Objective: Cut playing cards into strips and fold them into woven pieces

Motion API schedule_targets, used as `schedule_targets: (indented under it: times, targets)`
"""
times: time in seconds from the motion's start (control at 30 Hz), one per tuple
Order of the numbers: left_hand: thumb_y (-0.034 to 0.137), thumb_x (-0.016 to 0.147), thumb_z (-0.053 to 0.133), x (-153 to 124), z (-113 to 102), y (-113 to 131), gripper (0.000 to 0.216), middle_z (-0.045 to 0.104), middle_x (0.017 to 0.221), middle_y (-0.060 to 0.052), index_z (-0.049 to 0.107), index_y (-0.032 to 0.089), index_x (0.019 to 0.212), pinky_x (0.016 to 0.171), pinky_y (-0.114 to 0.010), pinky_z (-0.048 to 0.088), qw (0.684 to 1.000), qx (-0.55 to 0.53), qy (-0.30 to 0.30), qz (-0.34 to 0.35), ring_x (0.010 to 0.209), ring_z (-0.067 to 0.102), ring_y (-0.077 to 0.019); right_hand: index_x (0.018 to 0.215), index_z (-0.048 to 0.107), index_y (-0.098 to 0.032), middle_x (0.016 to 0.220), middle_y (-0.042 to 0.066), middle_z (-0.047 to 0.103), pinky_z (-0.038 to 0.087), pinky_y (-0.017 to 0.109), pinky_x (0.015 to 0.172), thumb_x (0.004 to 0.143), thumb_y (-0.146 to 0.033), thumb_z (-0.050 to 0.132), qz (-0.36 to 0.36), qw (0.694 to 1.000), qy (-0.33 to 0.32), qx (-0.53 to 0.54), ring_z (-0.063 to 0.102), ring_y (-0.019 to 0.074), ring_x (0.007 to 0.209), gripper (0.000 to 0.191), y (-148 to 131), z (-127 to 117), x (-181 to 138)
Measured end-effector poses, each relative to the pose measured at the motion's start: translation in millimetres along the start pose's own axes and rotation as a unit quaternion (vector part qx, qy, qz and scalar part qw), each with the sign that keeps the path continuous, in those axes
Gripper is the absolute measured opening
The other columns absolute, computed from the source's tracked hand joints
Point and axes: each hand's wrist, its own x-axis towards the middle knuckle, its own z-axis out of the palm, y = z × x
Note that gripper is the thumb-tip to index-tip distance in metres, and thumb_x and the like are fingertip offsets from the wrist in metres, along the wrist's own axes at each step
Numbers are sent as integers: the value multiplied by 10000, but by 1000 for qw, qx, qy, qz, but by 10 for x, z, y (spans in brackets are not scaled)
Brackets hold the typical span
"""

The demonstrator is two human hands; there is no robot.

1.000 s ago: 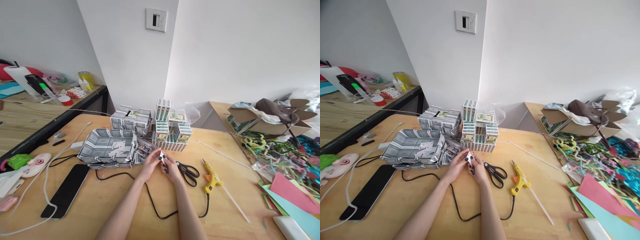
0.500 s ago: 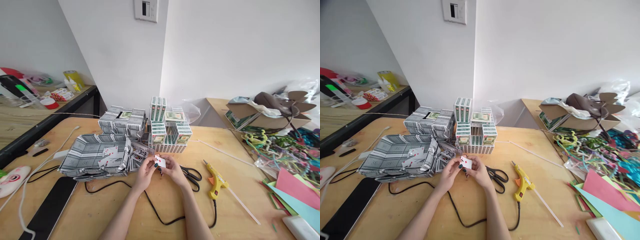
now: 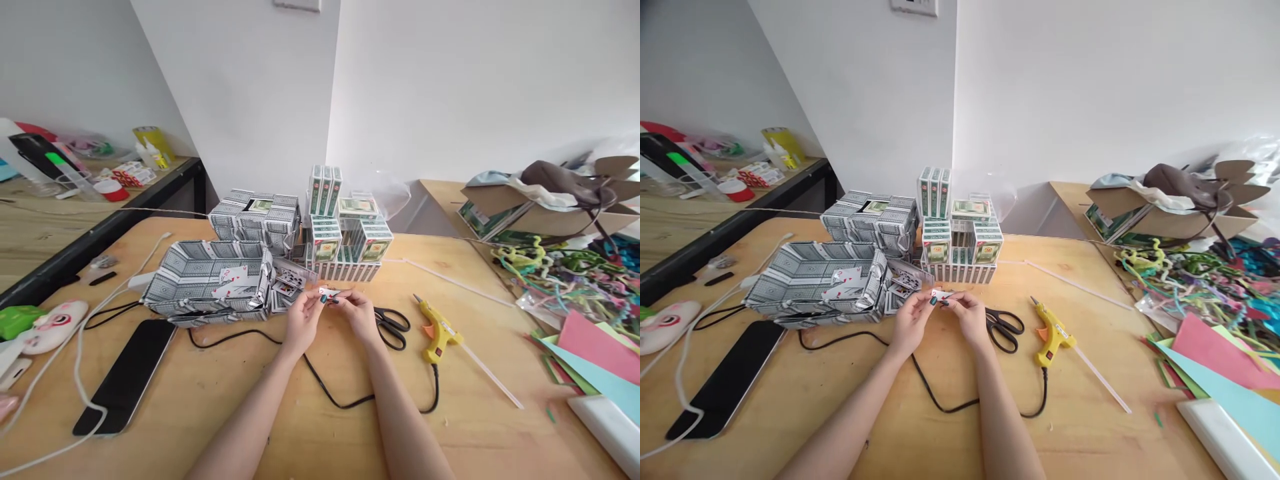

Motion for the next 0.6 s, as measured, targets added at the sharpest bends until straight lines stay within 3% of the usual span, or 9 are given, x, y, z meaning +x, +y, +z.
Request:
schedule_targets:
  times: [0.2,0.33,0.47,0.6]
  targets:
    - [245,728,606,-1,40,-13,205,632,1004,-87,466,177,861,915,-359,412,998,-36,42,8,999,582,-186,630,665,-178,698,22,664,463,331,749,596,-294,721,-21,999,42,-15,609,186,718,133,89,24,11]
    - [239,710,624,10,58,19,258,637,975,-84,442,180,883,892,-354,426,996,-70,54,-17,992,586,-192,685,632,-185,651,9,644,486,329,665,605,-294,719,-19,999,35,9,601,169,616,160,76,49,10]
    - [265,674,653,33,59,23,272,649,916,-80,476,166,855,857,-351,444,993,-64,88,-48,955,602,-210,870,580,-206,698,8,656,500,316,588,600,-289,727,-17,999,39,29,609,171,610,319,17,81,-8]
    - [282,659,664,51,33,-16,265,662,860,-70,501,158,828,821,-351,463,990,-61,109,-63,896,622,-209,823,614,-165,748,44,675,504,328,614,621,-303,710,6,1000,12,10,613,170,607,262,19,80,-17]
